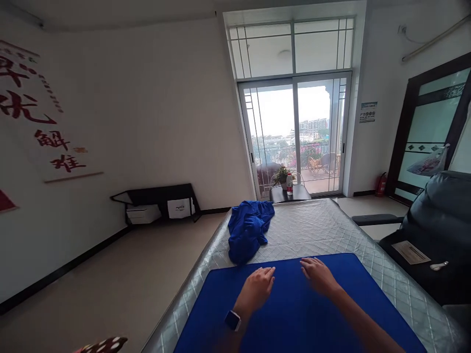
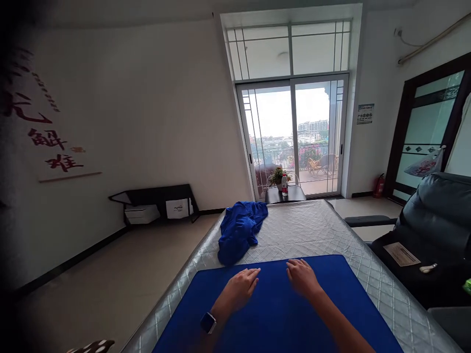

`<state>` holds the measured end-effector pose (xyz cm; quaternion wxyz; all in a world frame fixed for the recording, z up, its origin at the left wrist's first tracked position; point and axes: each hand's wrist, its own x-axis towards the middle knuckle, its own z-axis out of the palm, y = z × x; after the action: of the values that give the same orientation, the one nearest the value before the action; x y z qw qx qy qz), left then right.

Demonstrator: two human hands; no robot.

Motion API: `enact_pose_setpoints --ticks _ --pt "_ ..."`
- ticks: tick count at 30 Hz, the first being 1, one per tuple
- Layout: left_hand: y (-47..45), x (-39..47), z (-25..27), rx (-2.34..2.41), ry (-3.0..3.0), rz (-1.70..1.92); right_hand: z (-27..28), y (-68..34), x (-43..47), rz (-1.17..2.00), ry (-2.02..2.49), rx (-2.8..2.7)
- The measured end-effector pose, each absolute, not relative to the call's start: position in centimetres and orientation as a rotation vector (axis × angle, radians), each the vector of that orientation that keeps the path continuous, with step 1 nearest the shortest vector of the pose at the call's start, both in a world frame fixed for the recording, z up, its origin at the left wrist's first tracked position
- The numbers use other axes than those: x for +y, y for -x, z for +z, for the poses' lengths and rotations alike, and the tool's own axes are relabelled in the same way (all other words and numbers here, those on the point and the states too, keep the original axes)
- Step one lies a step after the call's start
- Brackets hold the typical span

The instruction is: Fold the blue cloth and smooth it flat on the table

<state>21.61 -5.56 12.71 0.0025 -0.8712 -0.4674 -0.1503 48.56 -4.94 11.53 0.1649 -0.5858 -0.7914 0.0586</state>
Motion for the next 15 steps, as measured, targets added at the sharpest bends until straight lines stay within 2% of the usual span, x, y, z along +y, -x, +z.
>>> enact_pose_setpoints --ticks 5,10,15 --pt "-26.5 -3.8 9.0 -1.460 2.682 -0.565 9.7 -41.8 -4.8 0.230 1.604 -2.254" --pt "-25.6 -1.5 4.5 -1.514 2.638 -0.568 6.7 -41.0 -3.7 0.223 1.674 -2.227" --pt "-24.6 -0.7 3.0 -1.522 2.614 -0.594 6.7 -41.2 -3.5 0.237 1.669 -2.248"
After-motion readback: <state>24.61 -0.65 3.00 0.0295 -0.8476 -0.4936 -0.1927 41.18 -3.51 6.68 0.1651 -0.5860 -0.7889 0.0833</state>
